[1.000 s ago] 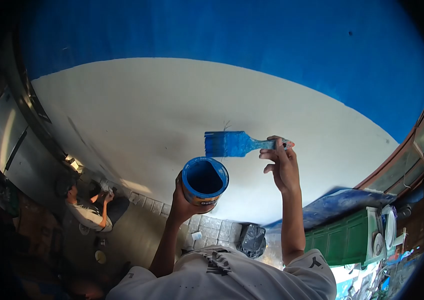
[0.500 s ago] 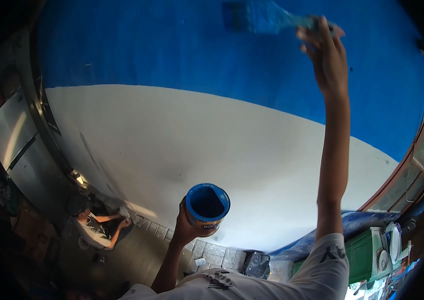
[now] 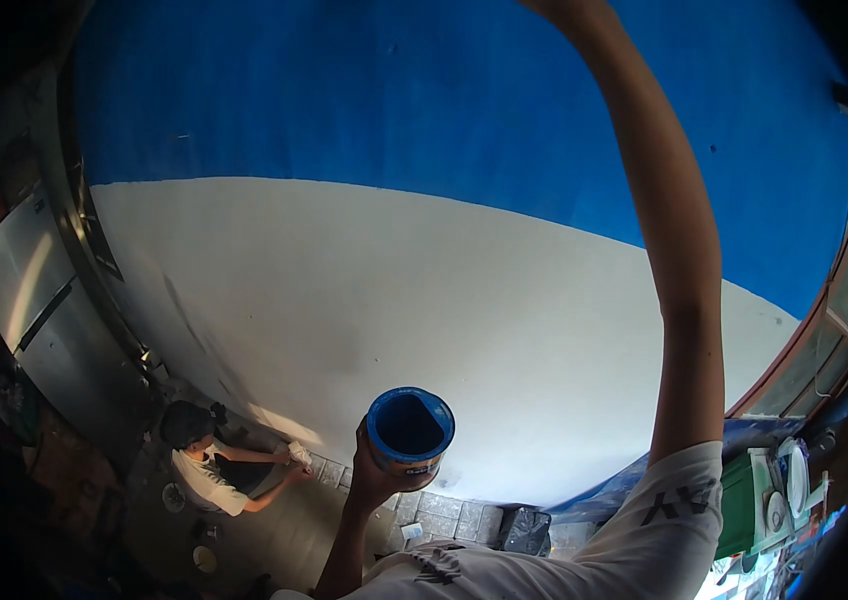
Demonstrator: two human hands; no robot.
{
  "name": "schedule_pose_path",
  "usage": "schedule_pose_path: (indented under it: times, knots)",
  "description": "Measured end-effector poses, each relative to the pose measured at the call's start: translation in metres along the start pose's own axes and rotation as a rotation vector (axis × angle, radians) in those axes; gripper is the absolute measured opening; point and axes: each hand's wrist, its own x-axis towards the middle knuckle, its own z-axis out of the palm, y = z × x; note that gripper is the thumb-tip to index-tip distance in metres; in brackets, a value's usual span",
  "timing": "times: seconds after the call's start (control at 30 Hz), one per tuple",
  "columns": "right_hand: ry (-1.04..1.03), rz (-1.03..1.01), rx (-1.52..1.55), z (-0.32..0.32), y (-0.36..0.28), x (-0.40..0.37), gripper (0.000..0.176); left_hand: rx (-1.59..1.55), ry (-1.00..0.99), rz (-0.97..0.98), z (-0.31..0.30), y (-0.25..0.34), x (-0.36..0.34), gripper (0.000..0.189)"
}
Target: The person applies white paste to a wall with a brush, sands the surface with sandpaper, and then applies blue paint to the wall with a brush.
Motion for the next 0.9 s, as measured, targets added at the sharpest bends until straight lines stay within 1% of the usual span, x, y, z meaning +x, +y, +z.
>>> schedule_pose_path:
  times: [0.03,0.1,0.17,0.23,0.27,0.33,0.4,0.43,0.5,0.57,0.6,0.63,0.7,0.77,0.83,0.9]
  knots:
    - [-0.035,-0.107,-0.009,0.006,-0.003,-0.002,0.021,-0.016,0.007,0.01,-0.002,0.002,0.002,0.125]
    - [-0.075,-0.121,-0.073,0.017,-0.011,-0.011,0.02,-0.033,0.011,0.019,-0.007,0.009,0.008,0.125]
    - [-0.116,-0.14,-0.141,0.03,-0.012,-0.021,0.019,0.018,0.007,0.025,-0.013,0.016,0.016,0.124]
    - [-0.215,-0.18,-0.333,0.043,-0.004,-0.037,0.024,-0.014,0.001,0.035,-0.014,0.02,0.022,0.124]
    - [-0.216,-0.182,-0.342,0.05,0.0,-0.046,0.024,-0.043,-0.002,0.04,-0.017,0.021,0.027,0.124]
    - [-0.199,-0.372,-0.622,0.061,0.006,-0.068,0.031,-0.049,-0.003,0.051,-0.02,0.019,0.039,0.125]
    - [-0.203,-0.368,-0.59,0.07,0.002,-0.086,0.033,-0.056,0.0,0.053,-0.023,0.017,0.051,0.126]
    - [-0.201,-0.364,-0.555,0.073,-0.002,-0.095,0.035,-0.052,0.011,0.088,-0.026,0.018,0.06,0.127]
    - [-0.2,-0.404,-0.613,0.072,-0.013,-0.111,0.032,-0.056,0.026,0.132,-0.027,0.024,0.08,0.128]
    - [-0.28,-0.364,-0.557,0.069,-0.024,-0.122,0.033,-0.139,0.064,0.151,-0.031,0.039,0.099,0.129]
    - [-0.213,-0.45,-0.581,0.07,-0.025,-0.123,0.04,-0.131,0.084,0.19,-0.035,0.048,0.112,0.129]
    - [-0.216,-0.449,-0.582,0.07,-0.026,-0.126,0.04,-0.133,0.081,0.189,-0.04,0.058,0.125,0.129]
    - [-0.237,-0.384,-0.512,0.068,-0.035,-0.131,0.042,-0.101,0.088,0.203,-0.051,0.081,0.148,0.126]
    - [-0.254,-0.381,-0.497,0.064,-0.043,-0.133,0.042,-0.081,0.103,0.238,-0.061,0.101,0.166,0.123]
    - [-0.269,-0.374,-0.486,0.058,-0.05,-0.139,0.042,-0.058,0.115,0.275,-0.067,0.106,0.171,0.12]
    - [-0.353,-0.375,-0.406,0.054,-0.053,-0.144,0.043,-0.008,0.158,0.301,-0.075,0.105,0.175,0.116]
